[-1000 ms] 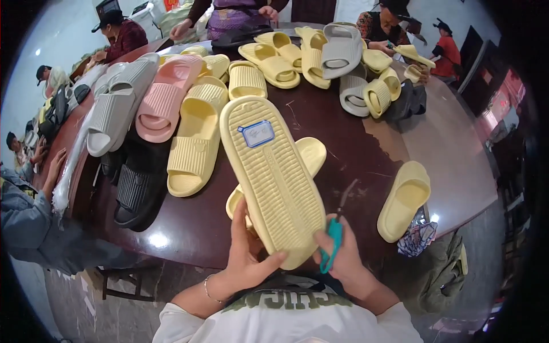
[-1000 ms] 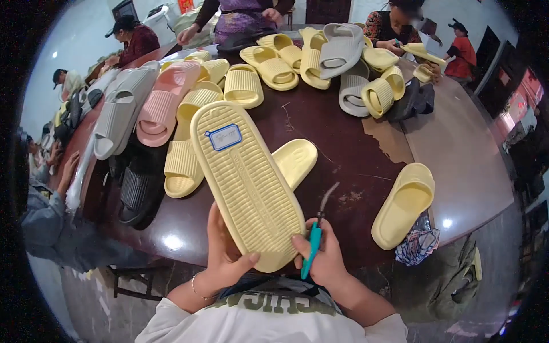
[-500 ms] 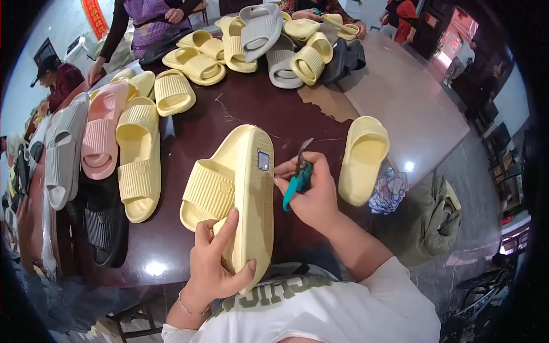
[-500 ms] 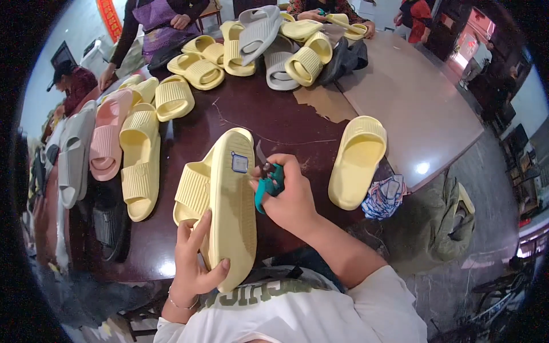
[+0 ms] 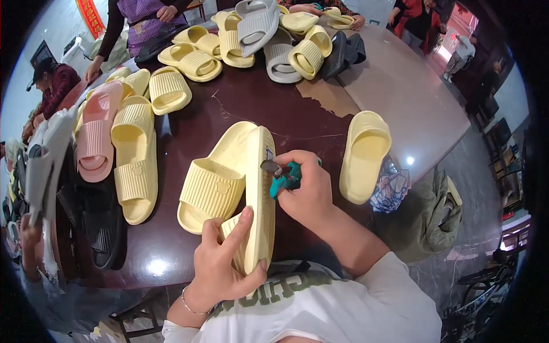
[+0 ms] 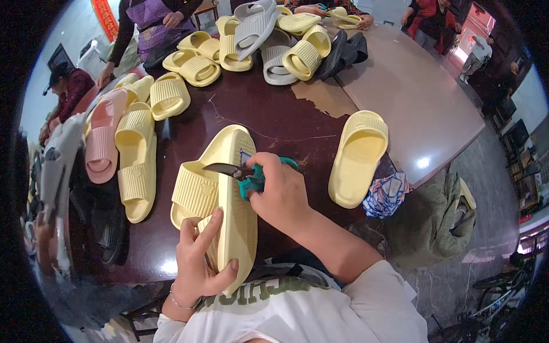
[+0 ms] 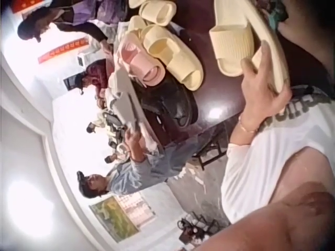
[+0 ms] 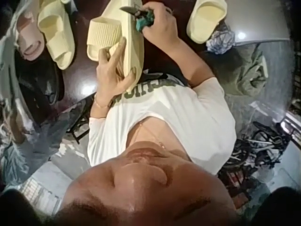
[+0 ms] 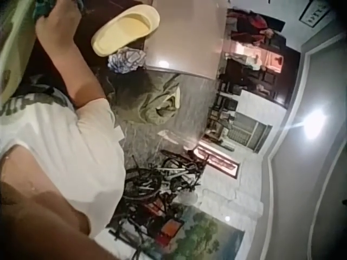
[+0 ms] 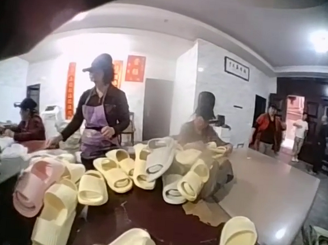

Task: Trimming excess material from newly manufactured sandals using scissors.

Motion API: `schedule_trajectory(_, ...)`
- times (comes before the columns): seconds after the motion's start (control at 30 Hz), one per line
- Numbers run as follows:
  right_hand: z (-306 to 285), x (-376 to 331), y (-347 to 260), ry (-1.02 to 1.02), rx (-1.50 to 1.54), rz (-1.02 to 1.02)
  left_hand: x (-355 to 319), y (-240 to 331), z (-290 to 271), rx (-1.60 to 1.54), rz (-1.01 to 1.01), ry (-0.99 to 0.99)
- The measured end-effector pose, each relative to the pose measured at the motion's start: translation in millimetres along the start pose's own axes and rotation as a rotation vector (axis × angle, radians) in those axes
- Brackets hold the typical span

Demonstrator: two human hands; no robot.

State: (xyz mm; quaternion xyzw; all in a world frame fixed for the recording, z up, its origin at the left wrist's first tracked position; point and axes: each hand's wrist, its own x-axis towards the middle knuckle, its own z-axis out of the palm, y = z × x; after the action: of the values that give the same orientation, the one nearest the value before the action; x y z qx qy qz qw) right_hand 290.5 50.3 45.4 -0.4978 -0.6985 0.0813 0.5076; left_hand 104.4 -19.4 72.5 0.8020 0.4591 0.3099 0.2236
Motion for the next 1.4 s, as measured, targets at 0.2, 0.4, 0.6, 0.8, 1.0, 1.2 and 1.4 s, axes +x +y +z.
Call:
schedule_trajectory(0.2,-1,4,-2,0.036,-0.057,-0.054,-1,1,1,0.002,-0.012,-0.008)
schedule_trajectory(0.4,0,4,25,0.051,0.314,0.18,1,-8,-1,0.002,0.102,0.072)
schedule_trajectory(0.6,-38,-2,41,0.212,0.598,0.388,3,-16,6,-0.096,0.137,0.08)
schedule_trajectory(0.8,-137,-20,24,0.379,0.12,0.294,-5,-31,7,-0.195,-0.007,0.101)
schedule_trajectory(1.0,-179,-47,21,0.353,-0.671,0.18,-4,-35,10,-0.254,-0.025,0.12)
schedule_trajectory(1.2,-171,-66,39,-0.038,-0.76,0.339,-3,-35,10,-0.299,-0.044,0.111)
schedule_trajectory(1.4,-166,-55,29,-0.181,-0.757,0.362,-9,-41,13,-0.382,-0.041,0.063)
